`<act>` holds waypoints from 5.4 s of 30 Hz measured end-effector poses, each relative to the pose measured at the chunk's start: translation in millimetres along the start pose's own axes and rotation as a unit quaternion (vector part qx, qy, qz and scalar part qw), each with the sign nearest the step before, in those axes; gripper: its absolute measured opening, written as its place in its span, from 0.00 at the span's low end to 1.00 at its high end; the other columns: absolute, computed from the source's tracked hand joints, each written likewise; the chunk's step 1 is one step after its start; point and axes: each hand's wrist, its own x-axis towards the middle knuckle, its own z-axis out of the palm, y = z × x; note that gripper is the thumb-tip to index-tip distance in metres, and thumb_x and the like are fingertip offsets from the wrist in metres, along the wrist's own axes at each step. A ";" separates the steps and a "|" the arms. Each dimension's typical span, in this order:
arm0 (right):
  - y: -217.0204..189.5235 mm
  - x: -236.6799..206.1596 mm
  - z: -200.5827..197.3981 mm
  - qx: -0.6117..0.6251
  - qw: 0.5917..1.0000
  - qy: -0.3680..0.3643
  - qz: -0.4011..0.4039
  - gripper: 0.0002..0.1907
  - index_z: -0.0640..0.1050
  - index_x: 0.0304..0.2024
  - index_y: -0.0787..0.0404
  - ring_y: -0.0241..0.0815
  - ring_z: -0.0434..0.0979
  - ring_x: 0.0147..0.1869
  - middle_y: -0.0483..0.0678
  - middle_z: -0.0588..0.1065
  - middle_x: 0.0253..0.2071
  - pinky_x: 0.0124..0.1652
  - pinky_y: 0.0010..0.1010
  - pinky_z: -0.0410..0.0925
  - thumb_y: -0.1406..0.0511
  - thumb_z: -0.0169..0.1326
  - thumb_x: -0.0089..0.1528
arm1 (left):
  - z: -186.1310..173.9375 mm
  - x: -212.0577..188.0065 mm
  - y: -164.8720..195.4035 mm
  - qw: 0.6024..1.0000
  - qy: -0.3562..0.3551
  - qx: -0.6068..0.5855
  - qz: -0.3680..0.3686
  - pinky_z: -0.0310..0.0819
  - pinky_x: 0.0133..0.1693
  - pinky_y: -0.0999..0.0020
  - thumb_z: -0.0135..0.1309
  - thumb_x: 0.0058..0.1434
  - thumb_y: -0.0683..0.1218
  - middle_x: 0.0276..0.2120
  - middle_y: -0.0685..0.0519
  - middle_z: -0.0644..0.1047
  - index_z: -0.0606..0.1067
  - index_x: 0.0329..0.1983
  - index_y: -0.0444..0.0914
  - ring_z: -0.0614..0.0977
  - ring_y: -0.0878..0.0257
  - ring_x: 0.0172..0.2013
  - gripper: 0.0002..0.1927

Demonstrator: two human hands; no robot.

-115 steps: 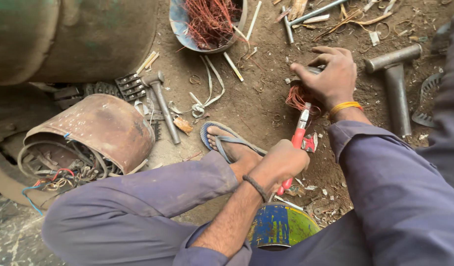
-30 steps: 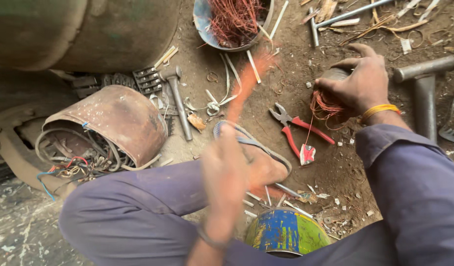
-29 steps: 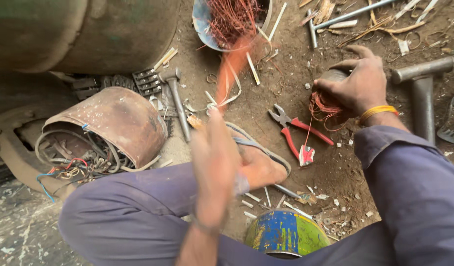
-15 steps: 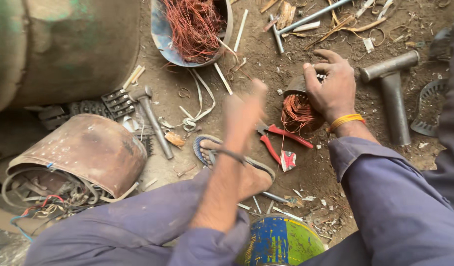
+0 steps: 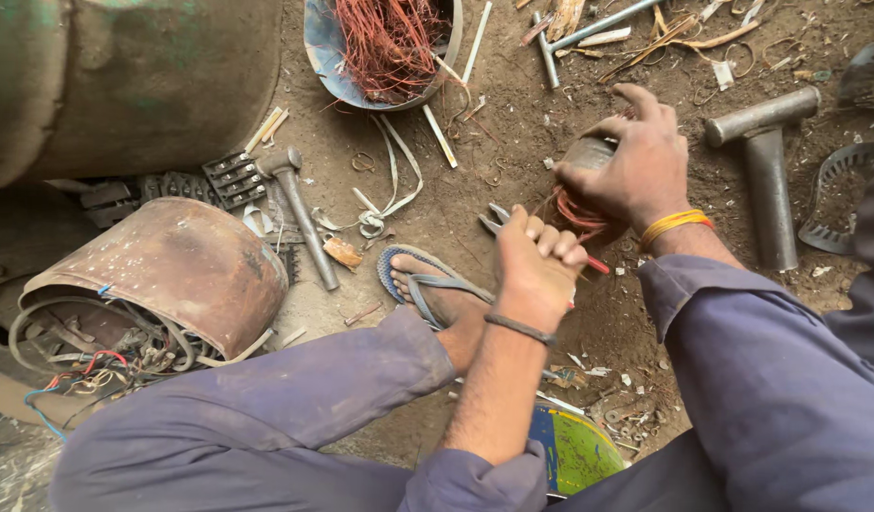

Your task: The person uses pliers to cut and pull copper windings from a cylindrical motor component. The removed copper wire is placed into a nearby metal bowl. The person repeatedly rotates the component and continues cutting and pulling the wire throughout the clip.

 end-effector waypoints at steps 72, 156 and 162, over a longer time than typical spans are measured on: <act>18.6 7.3 5.7 0.077 0.995 0.053 -0.039 0.23 0.86 0.38 0.62 0.55 0.71 0.65 0.50 0.76 0.65 0.62 0.42 0.66 0.52 0.75 0.51 | 34.9 4.7 -0.1 0.957 0.045 0.283 -0.044 0.52 0.25 0.72 0.52 0.70 0.61 0.21 0.65 0.60 0.70 0.34 0.44 0.58 0.72 0.21 0.18; 8.0 11.7 -3.0 0.093 0.993 0.073 -0.028 0.26 0.86 0.37 0.66 0.56 0.79 0.58 0.53 0.78 0.63 0.57 0.40 0.71 0.51 0.75 0.51 | 36.0 -138.7 164.1 0.942 -0.127 0.085 0.299 0.57 0.28 0.67 0.46 0.74 0.56 0.18 0.59 0.58 0.57 0.20 0.45 0.58 0.66 0.20 0.26; -0.1 12.1 -8.5 0.137 0.989 0.039 0.051 0.31 0.83 0.43 0.66 0.51 0.81 0.56 0.53 0.78 0.60 0.57 0.38 0.72 0.51 0.74 0.48 | 92.6 -59.2 223.5 0.624 -0.111 0.378 0.675 0.72 0.43 0.62 0.46 0.77 0.57 0.28 0.49 0.77 0.72 0.24 0.36 0.79 0.58 0.34 0.27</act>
